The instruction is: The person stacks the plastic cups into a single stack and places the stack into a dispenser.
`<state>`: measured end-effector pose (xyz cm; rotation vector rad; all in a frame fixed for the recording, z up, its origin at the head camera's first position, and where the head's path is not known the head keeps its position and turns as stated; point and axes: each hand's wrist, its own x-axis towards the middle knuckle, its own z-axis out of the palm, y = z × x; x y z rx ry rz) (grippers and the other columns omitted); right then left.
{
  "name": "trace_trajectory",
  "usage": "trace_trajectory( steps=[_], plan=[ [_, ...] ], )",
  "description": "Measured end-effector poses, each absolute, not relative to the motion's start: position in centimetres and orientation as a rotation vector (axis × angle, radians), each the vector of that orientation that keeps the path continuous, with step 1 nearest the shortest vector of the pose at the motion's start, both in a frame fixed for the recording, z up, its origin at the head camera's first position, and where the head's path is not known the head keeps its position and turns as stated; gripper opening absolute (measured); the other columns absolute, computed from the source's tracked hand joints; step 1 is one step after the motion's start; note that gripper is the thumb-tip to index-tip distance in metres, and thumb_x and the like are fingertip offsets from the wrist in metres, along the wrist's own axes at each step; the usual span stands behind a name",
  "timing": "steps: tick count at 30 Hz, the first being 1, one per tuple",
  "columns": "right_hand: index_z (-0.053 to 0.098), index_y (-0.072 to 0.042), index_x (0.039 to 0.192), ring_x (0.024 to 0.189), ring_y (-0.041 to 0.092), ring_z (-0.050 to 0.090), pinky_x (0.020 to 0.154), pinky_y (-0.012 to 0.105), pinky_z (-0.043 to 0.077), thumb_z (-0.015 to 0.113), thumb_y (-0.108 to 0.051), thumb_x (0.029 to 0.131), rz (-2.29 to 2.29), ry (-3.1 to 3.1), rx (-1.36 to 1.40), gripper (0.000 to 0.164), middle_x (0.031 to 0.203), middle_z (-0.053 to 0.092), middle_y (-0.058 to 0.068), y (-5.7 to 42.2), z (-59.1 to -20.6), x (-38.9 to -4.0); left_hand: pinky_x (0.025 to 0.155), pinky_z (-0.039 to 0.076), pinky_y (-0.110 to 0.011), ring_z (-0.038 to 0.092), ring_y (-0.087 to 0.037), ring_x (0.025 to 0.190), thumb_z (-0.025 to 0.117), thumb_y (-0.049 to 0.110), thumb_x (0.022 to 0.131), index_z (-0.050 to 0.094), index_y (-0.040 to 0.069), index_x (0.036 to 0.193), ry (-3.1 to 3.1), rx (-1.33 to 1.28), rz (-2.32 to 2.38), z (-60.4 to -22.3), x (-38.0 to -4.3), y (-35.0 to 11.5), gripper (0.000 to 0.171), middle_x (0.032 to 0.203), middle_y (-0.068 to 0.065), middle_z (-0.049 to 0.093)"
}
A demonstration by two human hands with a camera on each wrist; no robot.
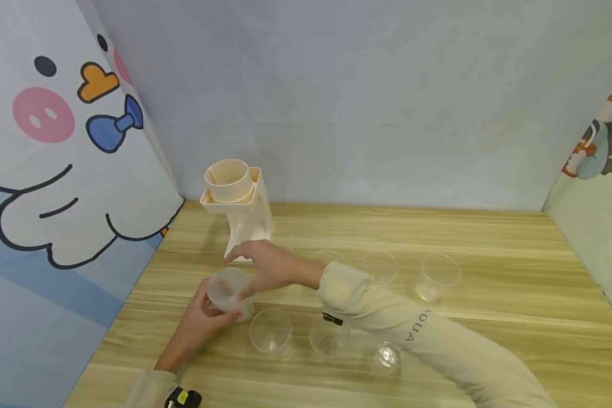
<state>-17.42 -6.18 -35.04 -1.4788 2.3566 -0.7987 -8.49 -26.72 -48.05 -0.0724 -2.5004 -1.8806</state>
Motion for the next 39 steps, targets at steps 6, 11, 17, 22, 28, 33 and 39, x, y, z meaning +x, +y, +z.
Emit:
trace_trajectory(
  steps=[6,11,17,22,28,33,39],
  plan=[
    [0.059,-0.006,0.122,0.113,0.020,0.052,0.096,0.023,0.039,0.085,-0.025,0.071,-0.966,2.292,-1.473,0.061,0.124,0.059,0.003,-4.8,-34.0,-17.4,0.082,0.050,-0.027,0.049,-0.010,0.110,0.080,0.004,0.074,0.036,0.008,0.135,-2.499,-0.097,-1.845,-48.0,-8.5,-26.8,0.075,0.127,-0.013,0.044],
    [0.059,-0.008,0.121,0.111,0.021,0.054,0.093,0.032,0.044,0.084,-0.023,0.071,-1.015,2.276,-1.444,0.057,0.122,0.059,0.002,-3.9,-33.5,-17.1,0.083,0.050,-0.029,0.047,-0.018,0.113,0.081,0.009,0.074,0.036,0.010,0.135,-2.536,-0.087,-1.793,-48.0,-8.6,-27.0,0.076,0.128,-0.011,0.044],
    [0.059,-0.008,0.120,0.111,0.022,0.055,0.090,0.034,0.046,0.083,-0.023,0.072,-1.024,2.259,-1.451,0.056,0.121,0.059,0.002,-2.8,-33.1,-16.6,0.085,0.048,-0.031,0.045,-0.023,0.115,0.082,0.010,0.073,0.036,0.010,0.135,-2.563,-0.046,-1.771,-47.8,-8.5,-26.8,0.077,0.128,-0.011,0.045],
    [0.058,-0.008,0.122,0.112,0.023,0.054,0.090,0.030,0.045,0.083,-0.024,0.073,-1.036,2.246,-1.452,0.057,0.122,0.059,0.002,-1.8,-33.0,-16.3,0.084,0.048,-0.030,0.047,-0.021,0.113,0.082,0.007,0.073,0.037,0.008,0.135,-2.552,-0.026,-1.779,-47.8,-8.4,-26.7,0.077,0.127,-0.013,0.046],
    [0.058,-0.007,0.122,0.112,0.020,0.053,0.089,0.029,0.045,0.084,-0.025,0.072,-1.061,2.262,-1.448,0.059,0.122,0.059,0.003,-0.5,-33.2,-16.2,0.083,0.049,-0.030,0.048,-0.020,0.112,0.082,0.008,0.073,0.037,0.011,0.135,-2.545,-0.067,-1.773,-47.9,-8.6,-26.8,0.077,0.126,-0.011,0.046],
    [0.058,-0.007,0.122,0.110,0.018,0.053,0.088,0.028,0.045,0.083,-0.024,0.072,-1.093,2.275,-1.424,0.059,0.121,0.059,0.002,0.8,-33.2,-15.8,0.083,0.049,-0.030,0.048,-0.018,0.111,0.082,0.008,0.073,0.037,0.011,0.135,-2.549,-0.069,-1.769,-47.9,-8.7,-26.8,0.077,0.126,-0.010,0.046],
    [0.057,-0.007,0.124,0.110,0.018,0.052,0.090,0.035,0.047,0.084,-0.025,0.070,-1.092,2.295,-1.449,0.062,0.122,0.059,0.002,2.2,-33.6,-15.4,0.083,0.050,-0.030,0.048,-0.017,0.110,0.082,0.007,0.073,0.037,0.011,0.135,-2.541,-0.086,-1.780,-48.1,-8.7,-26.8,0.076,0.126,-0.010,0.046]
  ],
)
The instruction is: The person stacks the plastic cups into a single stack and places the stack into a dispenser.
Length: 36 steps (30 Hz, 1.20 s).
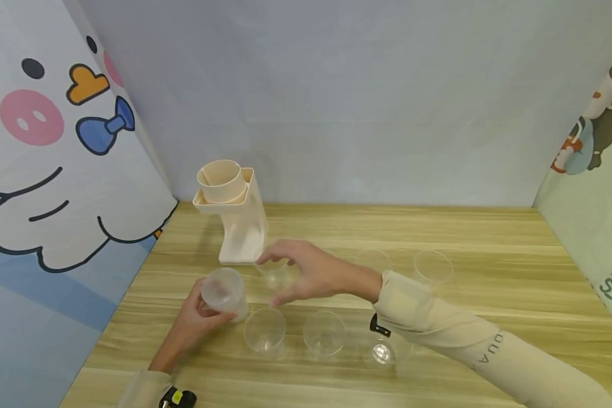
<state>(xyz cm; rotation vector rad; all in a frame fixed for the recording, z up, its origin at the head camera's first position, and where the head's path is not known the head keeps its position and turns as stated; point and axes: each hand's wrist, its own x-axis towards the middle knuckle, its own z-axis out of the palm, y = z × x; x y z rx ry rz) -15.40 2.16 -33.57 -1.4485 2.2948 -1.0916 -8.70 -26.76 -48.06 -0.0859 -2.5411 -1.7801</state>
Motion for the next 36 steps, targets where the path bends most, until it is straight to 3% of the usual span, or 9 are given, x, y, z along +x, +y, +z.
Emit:
trace_trajectory(
  steps=[36],
  plan=[
    [0.053,-0.012,0.128,0.113,0.014,0.051,0.090,0.035,0.047,0.080,-0.037,0.075,-1.211,2.334,-1.426,0.065,0.127,0.054,-0.003,10.1,-34.7,-11.7,0.082,0.050,-0.030,0.049,-0.017,0.109,0.082,0.008,0.073,0.038,0.011,0.133,-2.548,-0.057,-1.771,-48.0,-8.6,-26.6,0.075,0.124,-0.011,0.047]
  ],
)
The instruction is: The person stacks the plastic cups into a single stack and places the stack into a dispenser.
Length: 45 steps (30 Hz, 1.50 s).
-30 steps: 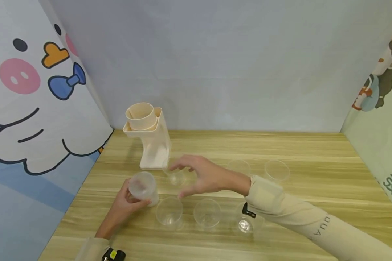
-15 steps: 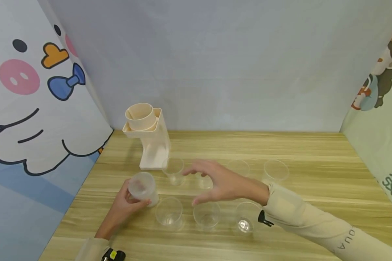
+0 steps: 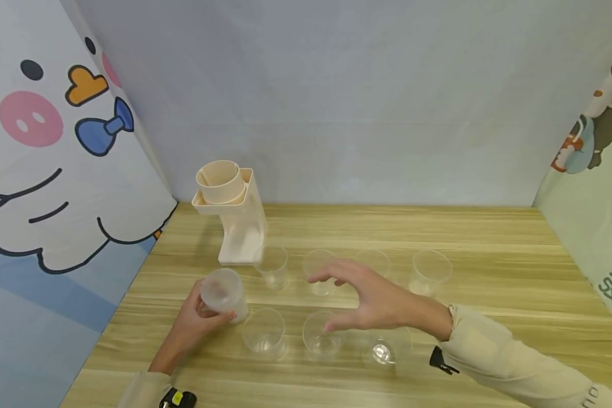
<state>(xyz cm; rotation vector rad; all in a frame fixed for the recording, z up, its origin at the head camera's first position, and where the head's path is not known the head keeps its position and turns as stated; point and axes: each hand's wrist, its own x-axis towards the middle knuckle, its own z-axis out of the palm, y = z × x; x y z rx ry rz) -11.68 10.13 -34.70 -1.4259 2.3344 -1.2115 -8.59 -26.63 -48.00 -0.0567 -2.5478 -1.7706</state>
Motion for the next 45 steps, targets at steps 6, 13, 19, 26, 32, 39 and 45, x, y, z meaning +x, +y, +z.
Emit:
trace_trajectory(
  steps=[6,13,19,26,32,39,45],
  plan=[
    [0.054,-0.017,0.126,0.111,0.012,0.052,0.089,0.034,0.048,0.080,-0.037,0.075,-1.299,2.342,-1.413,0.061,0.124,0.055,-0.008,11.3,-35.3,-11.0,0.081,0.051,-0.030,0.052,-0.015,0.107,0.081,0.006,0.073,0.038,0.010,0.134,-2.522,-0.071,-1.802,-48.2,-8.7,-26.6,0.074,0.124,-0.011,0.048],
    [0.055,-0.015,0.126,0.111,0.016,0.054,0.089,0.034,0.049,0.080,-0.035,0.075,-1.392,2.375,-1.422,0.060,0.123,0.057,-0.004,12.1,-35.9,-10.2,0.082,0.051,-0.030,0.053,-0.014,0.106,0.080,0.004,0.074,0.038,0.009,0.134,-2.503,-0.074,-1.832,-48.3,-8.7,-26.7,0.074,0.124,-0.012,0.047],
    [0.056,-0.015,0.124,0.115,0.018,0.052,0.090,0.035,0.049,0.082,-0.031,0.073,-1.452,2.407,-1.366,0.059,0.125,0.057,-0.003,13.0,-36.7,-9.7,0.080,0.051,-0.029,0.055,-0.014,0.104,0.080,0.005,0.074,0.037,0.009,0.134,-2.505,-0.060,-1.851,-48.4,-8.6,-26.7,0.074,0.124,-0.013,0.047],
    [0.056,-0.015,0.123,0.113,0.019,0.053,0.089,0.034,0.049,0.084,-0.026,0.072,-1.537,2.429,-1.388,0.059,0.120,0.059,0.000,13.8,-37.0,-8.8,0.080,0.051,-0.029,0.054,-0.013,0.104,0.080,0.004,0.074,0.037,0.009,0.134,-2.503,-0.063,-1.841,-48.4,-8.6,-26.8,0.074,0.124,-0.013,0.047],
    [0.055,-0.015,0.125,0.110,0.017,0.054,0.088,0.034,0.049,0.085,-0.023,0.070,-1.577,2.468,-1.410,0.062,0.121,0.058,-0.001,14.6,-37.6,-8.2,0.081,0.051,-0.029,0.054,-0.014,0.104,0.080,0.005,0.074,0.037,0.010,0.134,-2.509,-0.056,-1.831,-48.4,-8.6,-26.7,0.075,0.124,-0.013,0.047],
    [0.055,-0.013,0.128,0.109,0.018,0.054,0.090,0.030,0.047,0.087,-0.021,0.067,-1.593,2.532,-1.388,0.069,0.124,0.057,0.002,15.7,-38.7,-7.7,0.081,0.051,-0.029,0.054,-0.013,0.104,0.081,0.005,0.073,0.038,0.010,0.134,-2.505,-0.053,-1.830,-48.4,-8.6,-26.7,0.074,0.124,-0.013,0.048],
    [0.055,-0.011,0.128,0.111,0.018,0.054,0.092,0.024,0.044,0.089,-0.021,0.064,-1.607,2.591,-1.362,0.074,0.126,0.057,0.006,16.5,-40.1,-6.9,0.080,0.051,-0.028,0.055,-0.012,0.102,0.080,0.004,0.074,0.037,0.009,0.134,-2.496,-0.055,-1.852,-48.3,-8.6,-26.6,0.075,0.124,-0.013,0.047]
  ],
)
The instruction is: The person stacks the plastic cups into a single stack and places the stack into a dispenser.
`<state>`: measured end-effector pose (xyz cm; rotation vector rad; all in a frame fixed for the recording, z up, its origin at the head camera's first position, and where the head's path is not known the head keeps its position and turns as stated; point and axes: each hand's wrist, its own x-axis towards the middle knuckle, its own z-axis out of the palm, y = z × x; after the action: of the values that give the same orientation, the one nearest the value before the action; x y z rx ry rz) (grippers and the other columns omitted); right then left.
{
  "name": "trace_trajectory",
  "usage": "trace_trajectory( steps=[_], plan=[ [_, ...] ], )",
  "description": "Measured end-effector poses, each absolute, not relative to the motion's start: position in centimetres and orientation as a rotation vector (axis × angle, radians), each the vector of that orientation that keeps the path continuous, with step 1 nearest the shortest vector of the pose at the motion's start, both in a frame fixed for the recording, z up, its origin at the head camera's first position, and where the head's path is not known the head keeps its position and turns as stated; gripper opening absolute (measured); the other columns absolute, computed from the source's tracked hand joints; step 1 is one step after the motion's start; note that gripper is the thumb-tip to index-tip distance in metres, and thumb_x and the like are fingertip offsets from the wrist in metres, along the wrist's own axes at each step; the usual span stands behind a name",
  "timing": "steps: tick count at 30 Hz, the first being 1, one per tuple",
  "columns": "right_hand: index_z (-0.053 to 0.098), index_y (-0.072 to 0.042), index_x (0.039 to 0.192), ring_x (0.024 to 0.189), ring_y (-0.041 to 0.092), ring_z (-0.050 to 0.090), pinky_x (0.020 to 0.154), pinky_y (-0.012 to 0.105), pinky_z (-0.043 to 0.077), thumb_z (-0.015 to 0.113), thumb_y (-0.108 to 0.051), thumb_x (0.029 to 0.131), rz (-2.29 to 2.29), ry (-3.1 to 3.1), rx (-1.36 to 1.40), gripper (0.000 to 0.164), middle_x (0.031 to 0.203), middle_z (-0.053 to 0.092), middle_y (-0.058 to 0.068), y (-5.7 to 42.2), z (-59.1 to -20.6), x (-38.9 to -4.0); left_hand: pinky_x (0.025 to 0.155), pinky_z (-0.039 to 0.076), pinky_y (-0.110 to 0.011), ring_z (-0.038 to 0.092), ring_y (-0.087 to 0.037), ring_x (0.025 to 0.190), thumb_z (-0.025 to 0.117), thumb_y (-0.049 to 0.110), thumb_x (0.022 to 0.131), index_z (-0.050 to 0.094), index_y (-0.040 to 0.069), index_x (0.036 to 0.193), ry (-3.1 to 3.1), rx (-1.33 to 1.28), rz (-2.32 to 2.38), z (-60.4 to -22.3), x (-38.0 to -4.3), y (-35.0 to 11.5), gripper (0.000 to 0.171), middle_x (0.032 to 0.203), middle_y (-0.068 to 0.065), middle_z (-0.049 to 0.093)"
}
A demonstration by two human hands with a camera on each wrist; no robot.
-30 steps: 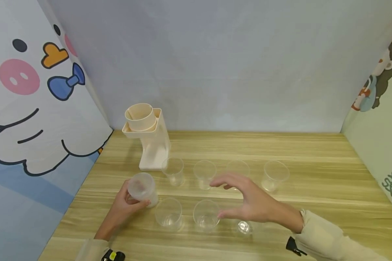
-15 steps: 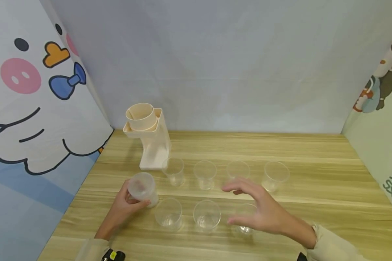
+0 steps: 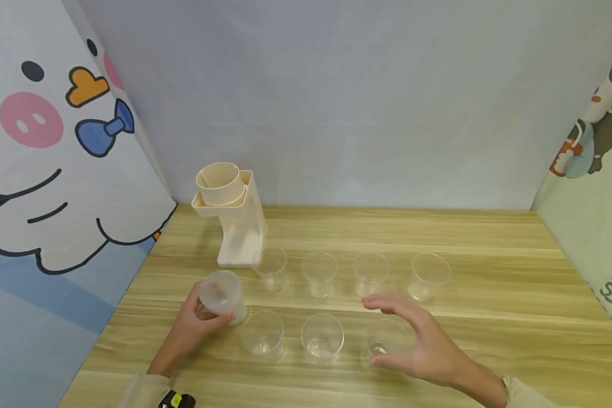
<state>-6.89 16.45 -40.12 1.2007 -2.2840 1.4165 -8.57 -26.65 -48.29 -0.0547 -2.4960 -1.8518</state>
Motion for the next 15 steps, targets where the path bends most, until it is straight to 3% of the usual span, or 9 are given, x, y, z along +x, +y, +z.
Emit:
trace_trajectory(
  steps=[8,15],
  plan=[
    [0.051,-0.010,0.132,0.121,0.020,0.048,0.103,0.018,0.031,0.090,-0.022,0.061,1.418,-2.330,1.087,0.081,0.130,0.053,0.006,17.5,-42.3,-5.7,0.081,0.051,-0.027,0.055,-0.010,0.103,0.080,0.004,0.075,0.036,0.009,0.135,-2.494,-0.060,-1.850,-48.1,-8.4,-26.6,0.074,0.124,-0.012,0.047],
    [0.050,-0.005,0.132,0.120,0.018,0.047,0.095,0.020,0.039,0.091,-0.018,0.060,1.441,-2.297,1.038,0.084,0.129,0.053,0.008,18.0,-43.5,-5.3,0.082,0.051,-0.027,0.054,-0.010,0.104,0.079,0.006,0.076,0.037,0.009,0.135,-2.503,-0.057,-1.840,-48.2,-8.5,-26.5,0.073,0.124,-0.013,0.047]
  ],
)
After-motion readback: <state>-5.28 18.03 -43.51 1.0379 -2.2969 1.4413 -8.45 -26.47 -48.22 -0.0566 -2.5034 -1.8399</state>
